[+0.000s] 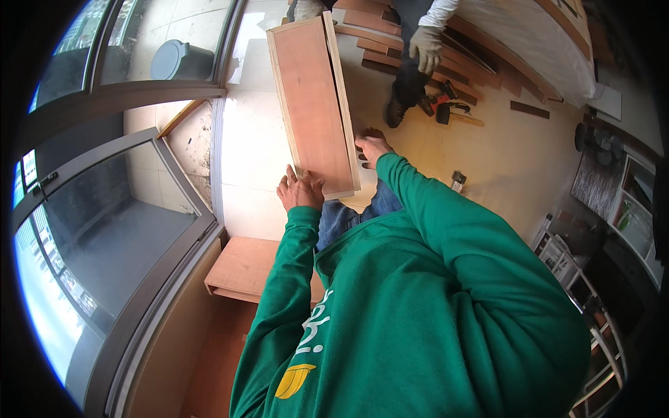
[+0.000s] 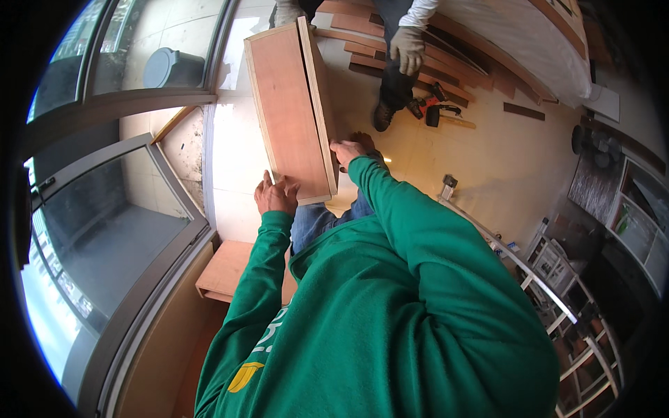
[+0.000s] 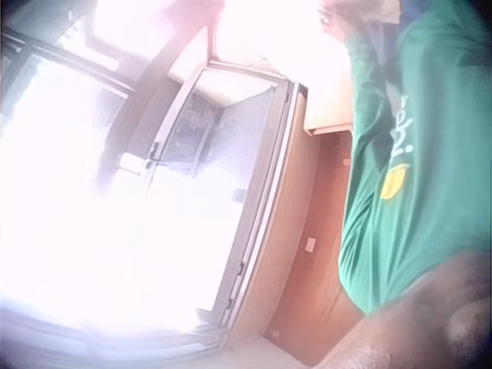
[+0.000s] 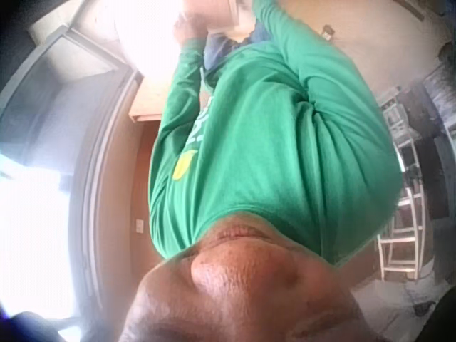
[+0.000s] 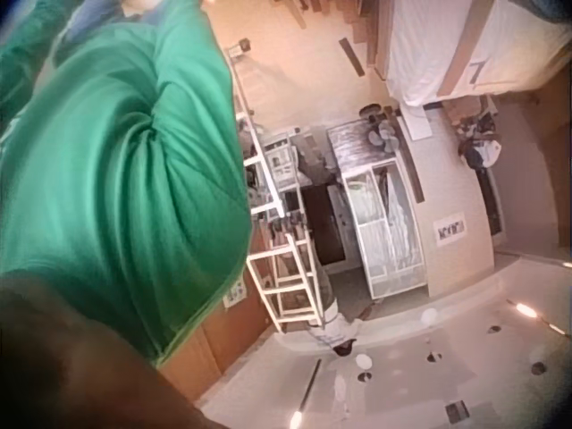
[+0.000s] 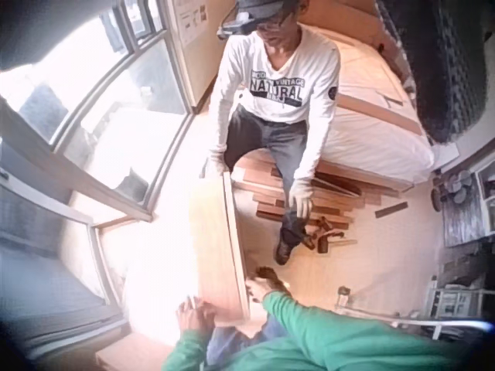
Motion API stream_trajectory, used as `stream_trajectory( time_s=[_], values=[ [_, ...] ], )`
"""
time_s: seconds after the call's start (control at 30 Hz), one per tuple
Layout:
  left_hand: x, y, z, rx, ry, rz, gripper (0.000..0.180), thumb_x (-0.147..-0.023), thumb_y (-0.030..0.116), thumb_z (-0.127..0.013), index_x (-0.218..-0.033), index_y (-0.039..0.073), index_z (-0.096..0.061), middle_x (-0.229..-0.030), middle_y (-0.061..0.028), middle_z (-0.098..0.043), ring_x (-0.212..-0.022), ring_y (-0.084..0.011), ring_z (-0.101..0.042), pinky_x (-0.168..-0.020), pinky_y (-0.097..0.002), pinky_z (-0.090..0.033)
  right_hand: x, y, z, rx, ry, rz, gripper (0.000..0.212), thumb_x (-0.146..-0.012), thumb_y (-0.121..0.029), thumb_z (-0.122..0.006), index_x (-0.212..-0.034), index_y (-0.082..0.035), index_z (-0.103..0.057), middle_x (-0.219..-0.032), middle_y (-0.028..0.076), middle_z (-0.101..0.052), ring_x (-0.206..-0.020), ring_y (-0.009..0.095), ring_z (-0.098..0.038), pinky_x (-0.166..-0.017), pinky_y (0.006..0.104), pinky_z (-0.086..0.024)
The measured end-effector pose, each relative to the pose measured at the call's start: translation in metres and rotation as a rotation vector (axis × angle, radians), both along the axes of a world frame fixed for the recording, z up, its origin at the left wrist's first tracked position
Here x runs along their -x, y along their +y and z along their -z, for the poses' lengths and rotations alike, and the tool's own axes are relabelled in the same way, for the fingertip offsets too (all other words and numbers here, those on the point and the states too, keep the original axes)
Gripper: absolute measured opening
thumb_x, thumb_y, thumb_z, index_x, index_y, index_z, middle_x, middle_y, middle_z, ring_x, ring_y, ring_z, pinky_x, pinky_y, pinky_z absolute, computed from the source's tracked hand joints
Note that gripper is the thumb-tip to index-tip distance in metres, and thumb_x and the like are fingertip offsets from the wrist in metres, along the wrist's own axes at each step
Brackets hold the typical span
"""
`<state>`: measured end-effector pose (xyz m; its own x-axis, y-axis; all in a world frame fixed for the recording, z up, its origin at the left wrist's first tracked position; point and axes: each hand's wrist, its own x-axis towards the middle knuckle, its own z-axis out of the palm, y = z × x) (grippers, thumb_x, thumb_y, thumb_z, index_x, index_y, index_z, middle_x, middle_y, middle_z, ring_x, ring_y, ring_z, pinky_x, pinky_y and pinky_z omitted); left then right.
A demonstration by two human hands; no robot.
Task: The person assembles a wooden cabinet by attaching side panels and a back panel to a pre-assembled frame. They work alongside another person in a room, handling various wooden components and using a power drill to secure the pieces together.
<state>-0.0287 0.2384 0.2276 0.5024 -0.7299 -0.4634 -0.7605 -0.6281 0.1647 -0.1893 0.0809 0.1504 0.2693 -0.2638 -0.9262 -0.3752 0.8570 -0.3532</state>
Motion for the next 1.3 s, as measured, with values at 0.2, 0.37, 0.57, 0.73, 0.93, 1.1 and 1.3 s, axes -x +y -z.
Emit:
stream_trajectory(
  time_s=[0.2,0.37,0.57,0.73,0.93,1.1,1.3],
  values=[
    [-0.076,-0.053,0.016,0.490,0.175,0.120,0.060,-0.081,0.041,-0.072,-0.121,0.000,-0.054,-0.130,-0.0298,-0.051,-0.130,-0.0420,-0.039,-0.103,-0.0465,-0.034,-0.010,0.048,-0.059,-0.050,0.306,-0.002,0.101,-0.073,-0.084,-0.040,-0.149,-0.019,-0.029,-0.146,0.024,-0.033,-0.104,0.063,-0.049,-0.076,0.0659,-0.049],
    [-0.119,-0.156,-0.013,0.626,0.148,0.292,0.070,-0.078,0.048,-0.072,-0.124,0.000,-0.051,-0.132,-0.0271,-0.049,-0.133,-0.0380,-0.037,-0.106,-0.0467,-0.031,0.003,0.104,0.052,-0.188,0.271,0.360,0.106,-0.068,-0.085,-0.047,-0.150,-0.021,-0.024,-0.146,0.029,-0.029,-0.110,0.064,-0.044,-0.084,0.0686,-0.045],
    [-0.161,-0.276,-0.022,0.509,0.026,0.457,0.078,-0.075,0.061,-0.068,-0.123,0.001,-0.054,-0.124,-0.0212,-0.056,-0.125,-0.0361,-0.045,-0.106,-0.0457,-0.031,-0.043,0.122,-0.021,-0.226,0.125,0.784,0.104,-0.071,-0.071,-0.060,-0.151,-0.021,-0.016,-0.147,0.026,-0.028,-0.125,0.057,-0.036,-0.083,0.0702,-0.044],
    [-0.177,-0.348,0.006,0.387,0.095,0.665,0.079,-0.082,0.067,-0.056,-0.134,0.008,-0.051,-0.132,-0.0209,-0.054,-0.130,-0.0338,-0.044,-0.109,-0.0439,-0.031,-0.056,0.124,-0.032,-0.263,0.204,1.191,0.094,-0.071,-0.057,-0.070,-0.141,-0.004,-0.036,-0.140,0.023,-0.042,-0.123,0.044,-0.046,-0.086,0.0635,-0.046],
    [-0.183,-0.424,0.052,0.037,0.451,0.697,0.086,-0.089,0.075,-0.020,-0.131,0.009,-0.056,-0.125,-0.0185,-0.060,-0.122,-0.0309,-0.052,-0.102,-0.0373,-0.038,-0.082,0.150,0.035,-0.083,0.630,1.262,0.091,-0.074,-0.070,-0.056,-0.120,0.008,-0.058,-0.124,0.029,-0.056,-0.117,0.035,-0.055,-0.099,0.0385,-0.042],
    [-0.203,-0.431,0.095,0.049,0.978,0.628,0.091,-0.088,0.077,-0.016,-0.145,0.008,-0.037,-0.135,-0.0212,-0.051,-0.127,-0.0304,-0.047,-0.106,-0.0349,-0.033,-0.097,0.129,-0.002,-0.080,0.913,1.329,0.069,-0.075,-0.057,-0.057,-0.121,-0.005,-0.063,-0.122,0.021,-0.061,-0.114,0.035,-0.057,-0.098,0.0383,-0.044],
    [-0.194,-0.419,0.084,0.071,0.787,0.769,0.087,-0.090,0.070,-0.030,-0.148,0.006,-0.024,-0.144,-0.0207,-0.040,-0.134,-0.0303,-0.038,-0.109,-0.0345,-0.029,-0.101,0.108,-0.024,-0.162,1.094,1.369,0.048,-0.072,-0.046,-0.060,-0.103,-0.012,-0.073,-0.103,0.016,-0.070,-0.099,0.033,-0.065,-0.091,0.0391,-0.049]
  ],
)
